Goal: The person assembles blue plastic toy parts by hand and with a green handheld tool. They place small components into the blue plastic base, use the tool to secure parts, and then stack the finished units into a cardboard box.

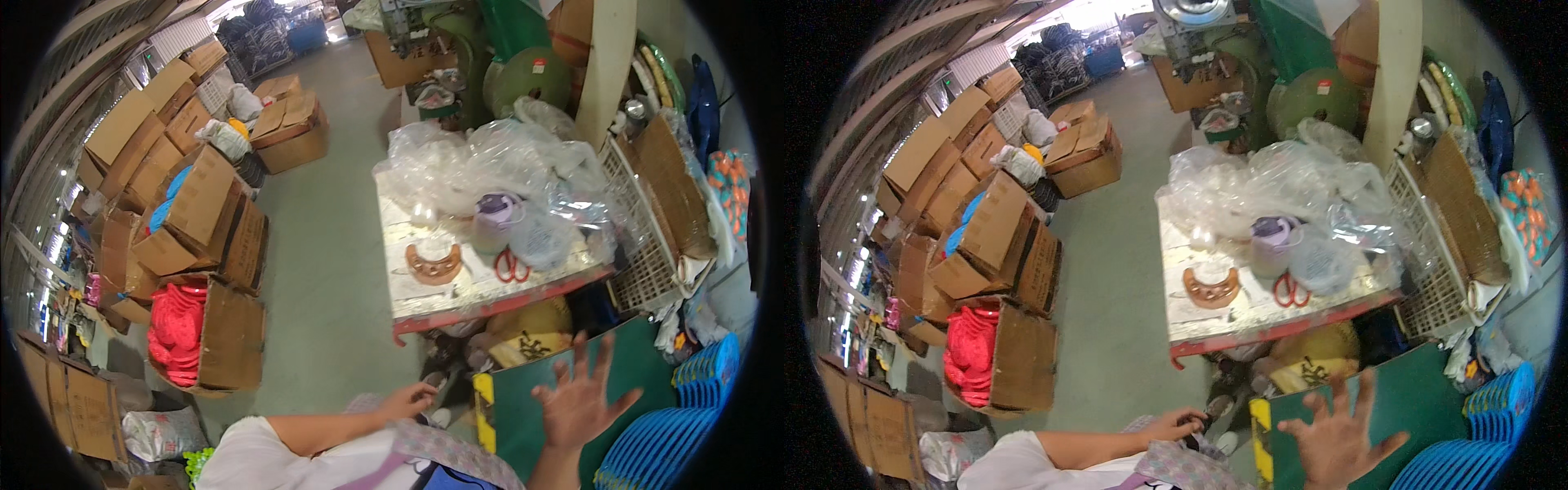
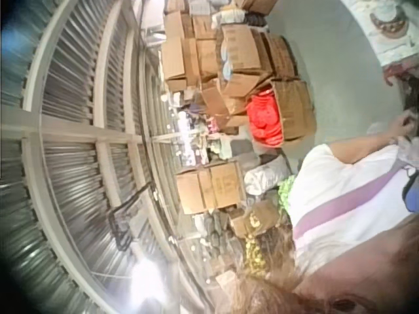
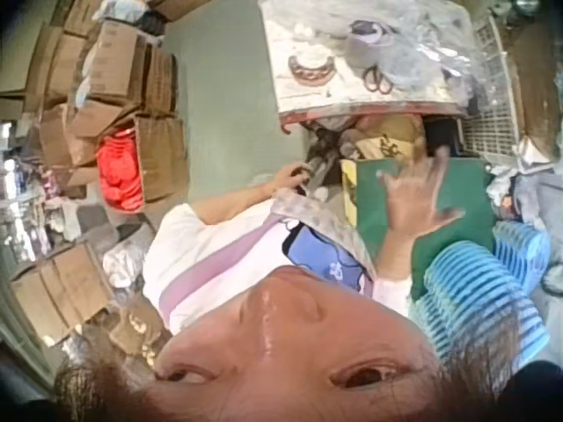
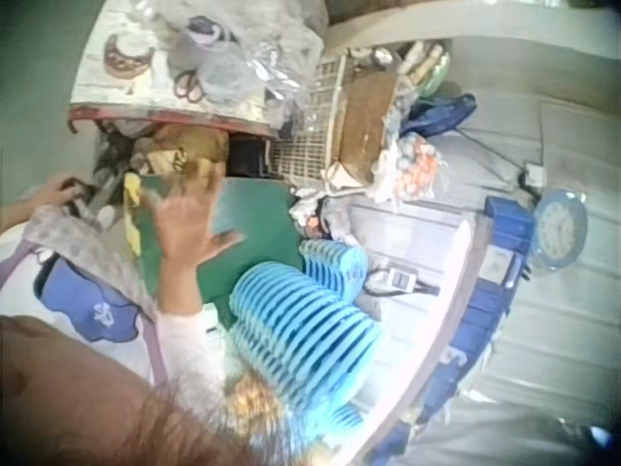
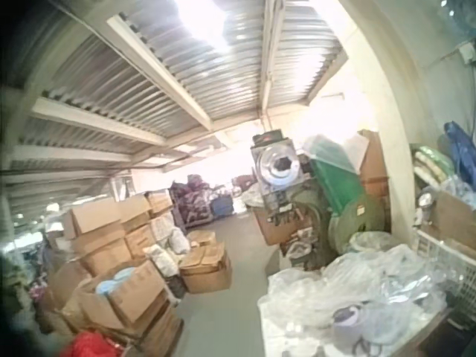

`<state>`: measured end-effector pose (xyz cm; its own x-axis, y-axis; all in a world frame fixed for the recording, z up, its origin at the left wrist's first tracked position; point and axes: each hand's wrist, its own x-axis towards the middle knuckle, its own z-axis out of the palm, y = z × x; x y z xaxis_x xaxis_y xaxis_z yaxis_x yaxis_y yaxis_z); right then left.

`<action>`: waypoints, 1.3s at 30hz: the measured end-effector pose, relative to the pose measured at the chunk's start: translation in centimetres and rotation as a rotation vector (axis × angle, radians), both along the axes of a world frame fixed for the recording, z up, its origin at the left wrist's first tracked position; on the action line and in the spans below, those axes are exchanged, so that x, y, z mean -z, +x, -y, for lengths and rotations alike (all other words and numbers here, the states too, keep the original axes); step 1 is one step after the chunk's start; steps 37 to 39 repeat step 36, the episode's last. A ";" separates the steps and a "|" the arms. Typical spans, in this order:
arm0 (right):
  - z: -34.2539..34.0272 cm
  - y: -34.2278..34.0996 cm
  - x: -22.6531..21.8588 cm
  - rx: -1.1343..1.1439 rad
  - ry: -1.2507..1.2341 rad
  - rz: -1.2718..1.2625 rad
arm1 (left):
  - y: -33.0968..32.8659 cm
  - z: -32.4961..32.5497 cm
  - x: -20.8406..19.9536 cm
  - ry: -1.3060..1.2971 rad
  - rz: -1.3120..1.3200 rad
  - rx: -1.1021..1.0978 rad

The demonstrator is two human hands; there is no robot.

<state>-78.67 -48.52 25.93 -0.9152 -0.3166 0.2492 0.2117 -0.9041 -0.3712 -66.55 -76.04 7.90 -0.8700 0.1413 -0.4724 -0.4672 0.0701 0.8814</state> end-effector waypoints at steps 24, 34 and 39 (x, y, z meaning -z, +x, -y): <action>61.3 -1.0 -16.3 -0.835 -0.281 -0.920 | 11.9 43.7 -3.3 0.014 0.008 -0.866; 75.3 -8.1 -11.6 -0.640 0.199 -1.319 | 16.2 51.5 -3.1 -0.340 0.114 -1.072; 78.2 -8.9 -5.8 -0.815 0.805 -1.419 | 22.3 49.7 -2.6 -0.483 0.280 -1.043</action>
